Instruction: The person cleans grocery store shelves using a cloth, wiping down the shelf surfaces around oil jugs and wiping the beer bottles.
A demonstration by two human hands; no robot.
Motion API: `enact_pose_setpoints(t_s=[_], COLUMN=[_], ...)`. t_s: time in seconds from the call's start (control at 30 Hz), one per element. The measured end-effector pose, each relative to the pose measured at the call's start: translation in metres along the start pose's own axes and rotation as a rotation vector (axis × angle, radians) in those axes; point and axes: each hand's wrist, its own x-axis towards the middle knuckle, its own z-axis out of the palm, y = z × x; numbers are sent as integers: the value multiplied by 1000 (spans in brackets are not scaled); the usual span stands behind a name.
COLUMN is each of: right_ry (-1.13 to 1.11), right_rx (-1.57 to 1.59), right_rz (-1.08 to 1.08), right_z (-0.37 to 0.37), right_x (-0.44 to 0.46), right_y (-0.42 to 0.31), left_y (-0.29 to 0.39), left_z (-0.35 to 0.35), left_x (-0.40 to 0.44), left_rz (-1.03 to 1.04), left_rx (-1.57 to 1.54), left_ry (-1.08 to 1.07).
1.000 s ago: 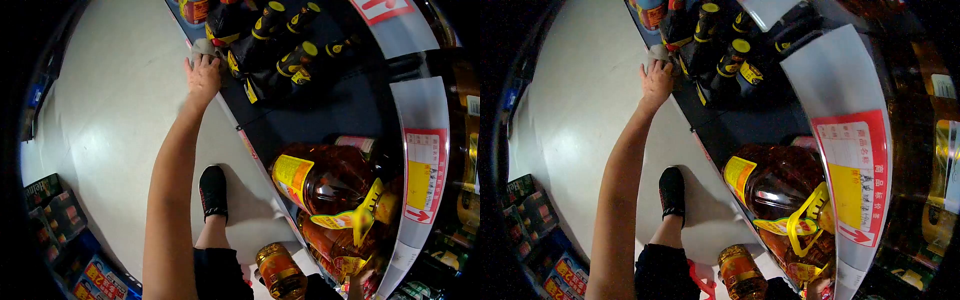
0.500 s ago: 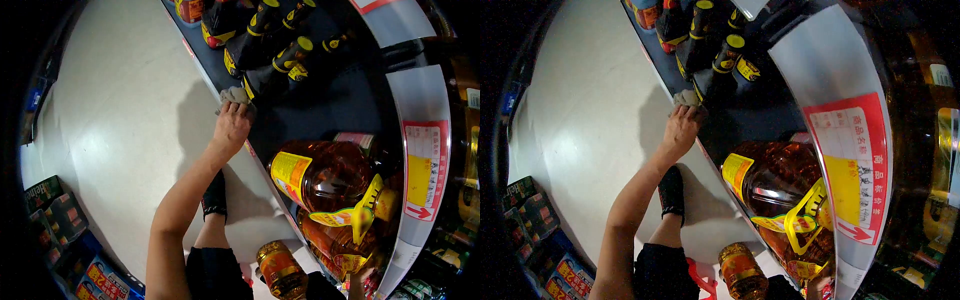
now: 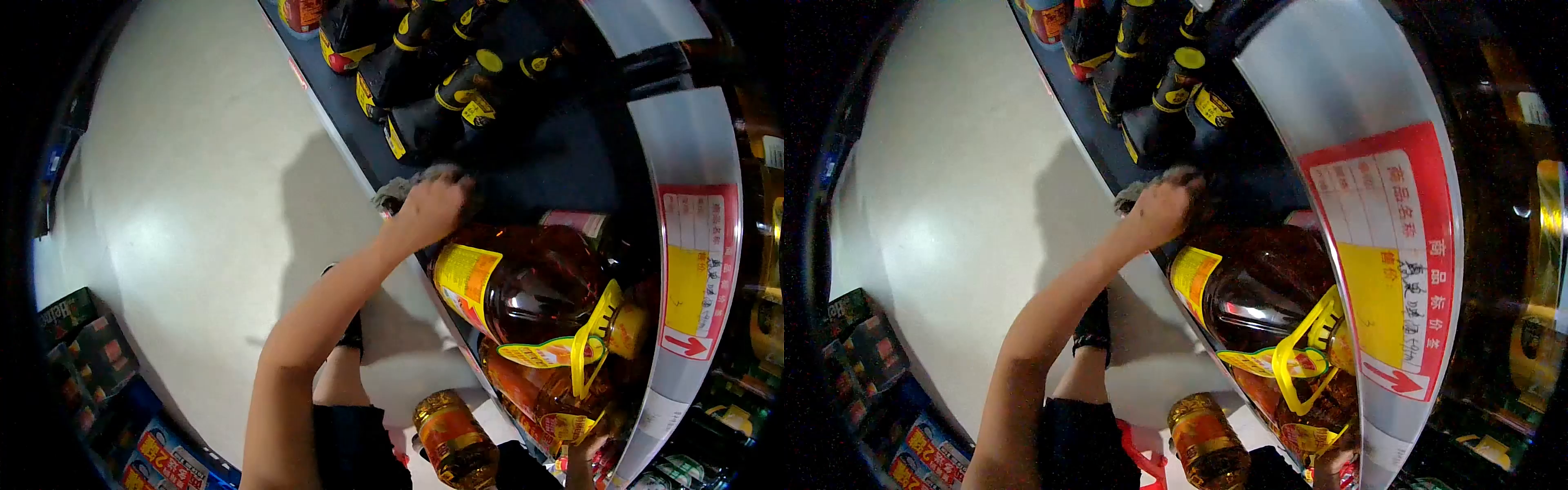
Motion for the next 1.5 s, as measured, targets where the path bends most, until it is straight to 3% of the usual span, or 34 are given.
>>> enact_pose_setpoints(t_s=[0.07, 0.13, 0.23, 0.3, 0.37, 0.47, 0.63, 0.8, 0.87, 0.93, 1.0, 1.1, 1.13, 1.23, 1.3, 1.33, 1.43, 1.5], right_ry=[0, 4, 7, 10, 13, 15, 14, 20, 20, 22, 25, 29, 28, 27, 28, 26, 20, 20], right_rx=[4, 10, 9, 9, 7, 9, 19, 10, 11, 13, 17, 15, 19, 16, 13, 16, 14, 19], right_rz=[8, 13, 15, 26, 31, 41, 51, 68, 69, 73, 71, 67, 68, 64, 59, 54, 49, 46], right_z=[-1, 0, 3, 5, 8, 6, 0, -2, -4, -6, -10, -12, -13, -10, -7, -5, -2, -2], right_x=[-1, 1, 4, 5, 6, 6, 7, 2, 0, -2, -3, -5, -6, -6, -7, -6, -5, -4], right_y=[2, 3, 4, 4, 8, 9, 11, 17, 19, 20, 20, 21, 19, 16, 14, 14, 14, 12], left_y=[-1, 10, 0, -4, -12, -32, -45, -19, -31, -23, 12, 29, 37, 3, -12, -17, -38, -35], left_z=[4, 10, 44, 76, 103, 128, 136, 100, 125, 127, 89, 60, 48, 74, 95, 99, 113, 91], left_x=[33, 66, 112, 165, 175, 158, 136, 117, 120, 126, 131, 135, 137, 132, 102, 103, 95, 69], left_rz=[131, 189, 416, 72, -47, 116, 36, 16, -1, -94, -257, 50, -30, -173, 64, 66, 90, 161], left_rx=[-69, 167, 145, 148, 282, 671, 698, 810, 955, 842, 466, -106, -200, -96, 517, 486, 169, 219], left_ry=[271, 231, 264, -7, -132, -92, -9, -272, -113, -110, -257, 56, -21, -230, -36, -80, 85, -10])
